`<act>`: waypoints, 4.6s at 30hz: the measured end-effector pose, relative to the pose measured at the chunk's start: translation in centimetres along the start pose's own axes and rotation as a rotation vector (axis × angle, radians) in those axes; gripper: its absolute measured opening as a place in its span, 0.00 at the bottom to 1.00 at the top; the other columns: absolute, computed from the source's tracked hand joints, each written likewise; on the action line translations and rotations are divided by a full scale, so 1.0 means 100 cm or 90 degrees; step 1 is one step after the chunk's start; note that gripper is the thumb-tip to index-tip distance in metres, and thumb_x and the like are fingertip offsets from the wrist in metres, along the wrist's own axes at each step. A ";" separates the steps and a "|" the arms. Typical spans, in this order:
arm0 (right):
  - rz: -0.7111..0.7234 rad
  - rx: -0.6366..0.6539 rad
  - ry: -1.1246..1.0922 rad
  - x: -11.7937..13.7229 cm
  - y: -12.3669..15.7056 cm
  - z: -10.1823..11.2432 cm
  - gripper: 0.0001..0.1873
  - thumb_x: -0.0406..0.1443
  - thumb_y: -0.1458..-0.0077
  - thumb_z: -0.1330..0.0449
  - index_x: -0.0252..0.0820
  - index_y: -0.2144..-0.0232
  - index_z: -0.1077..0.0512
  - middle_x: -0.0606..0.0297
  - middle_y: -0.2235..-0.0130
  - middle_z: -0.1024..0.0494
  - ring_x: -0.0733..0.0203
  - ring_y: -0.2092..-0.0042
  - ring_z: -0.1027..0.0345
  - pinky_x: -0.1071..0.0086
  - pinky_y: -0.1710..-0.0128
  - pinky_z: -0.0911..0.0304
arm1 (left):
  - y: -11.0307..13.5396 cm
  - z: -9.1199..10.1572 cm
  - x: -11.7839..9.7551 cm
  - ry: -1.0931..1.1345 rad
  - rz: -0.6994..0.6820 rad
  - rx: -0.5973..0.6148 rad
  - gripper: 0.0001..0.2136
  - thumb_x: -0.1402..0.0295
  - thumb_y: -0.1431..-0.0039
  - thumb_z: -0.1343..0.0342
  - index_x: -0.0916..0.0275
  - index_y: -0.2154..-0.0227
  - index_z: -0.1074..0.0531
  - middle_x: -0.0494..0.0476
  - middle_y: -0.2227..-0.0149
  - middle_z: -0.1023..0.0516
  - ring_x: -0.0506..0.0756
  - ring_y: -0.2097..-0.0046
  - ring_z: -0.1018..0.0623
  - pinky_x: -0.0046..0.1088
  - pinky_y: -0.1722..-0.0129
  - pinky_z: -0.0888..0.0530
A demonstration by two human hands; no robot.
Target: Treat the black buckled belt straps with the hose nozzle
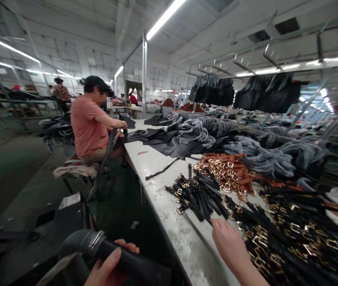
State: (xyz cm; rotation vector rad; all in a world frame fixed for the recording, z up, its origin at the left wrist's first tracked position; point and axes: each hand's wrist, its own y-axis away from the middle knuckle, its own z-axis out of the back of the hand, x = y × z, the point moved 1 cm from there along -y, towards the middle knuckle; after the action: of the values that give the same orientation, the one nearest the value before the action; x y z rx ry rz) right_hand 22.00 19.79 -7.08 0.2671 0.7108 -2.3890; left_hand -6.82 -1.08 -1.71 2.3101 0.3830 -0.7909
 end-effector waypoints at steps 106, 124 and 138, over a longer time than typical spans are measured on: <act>-0.323 0.148 -0.460 0.059 0.104 0.054 0.13 0.36 0.40 0.51 0.40 0.60 0.28 0.58 0.63 0.27 0.56 0.60 0.36 0.65 0.59 0.46 | -0.011 -0.106 0.070 -0.362 -0.049 0.316 0.15 0.63 0.57 0.33 0.62 0.67 0.28 0.56 0.66 0.20 0.57 0.61 0.21 0.35 0.62 0.26; -0.297 0.140 -0.458 0.059 0.135 0.069 0.13 0.41 0.40 0.49 0.42 0.64 0.27 0.58 0.62 0.27 0.56 0.60 0.36 0.63 0.62 0.45 | 0.004 -0.074 0.048 -0.214 -0.039 0.244 0.16 0.64 0.60 0.32 0.61 0.68 0.28 0.54 0.68 0.19 0.57 0.62 0.20 0.35 0.61 0.24; -0.326 0.152 -0.437 0.061 0.135 0.067 0.10 0.35 0.41 0.49 0.42 0.64 0.28 0.59 0.64 0.26 0.55 0.61 0.36 0.64 0.62 0.48 | 0.022 -0.086 0.080 -0.324 -0.068 0.290 0.16 0.63 0.57 0.33 0.59 0.66 0.31 0.53 0.67 0.20 0.57 0.61 0.21 0.38 0.58 0.26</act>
State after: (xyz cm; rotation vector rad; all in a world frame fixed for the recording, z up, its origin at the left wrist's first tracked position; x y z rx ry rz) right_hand 25.49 4.12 -9.37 -0.6948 0.1742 -2.7789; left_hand 4.17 3.50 -0.50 2.3810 0.1007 -1.6076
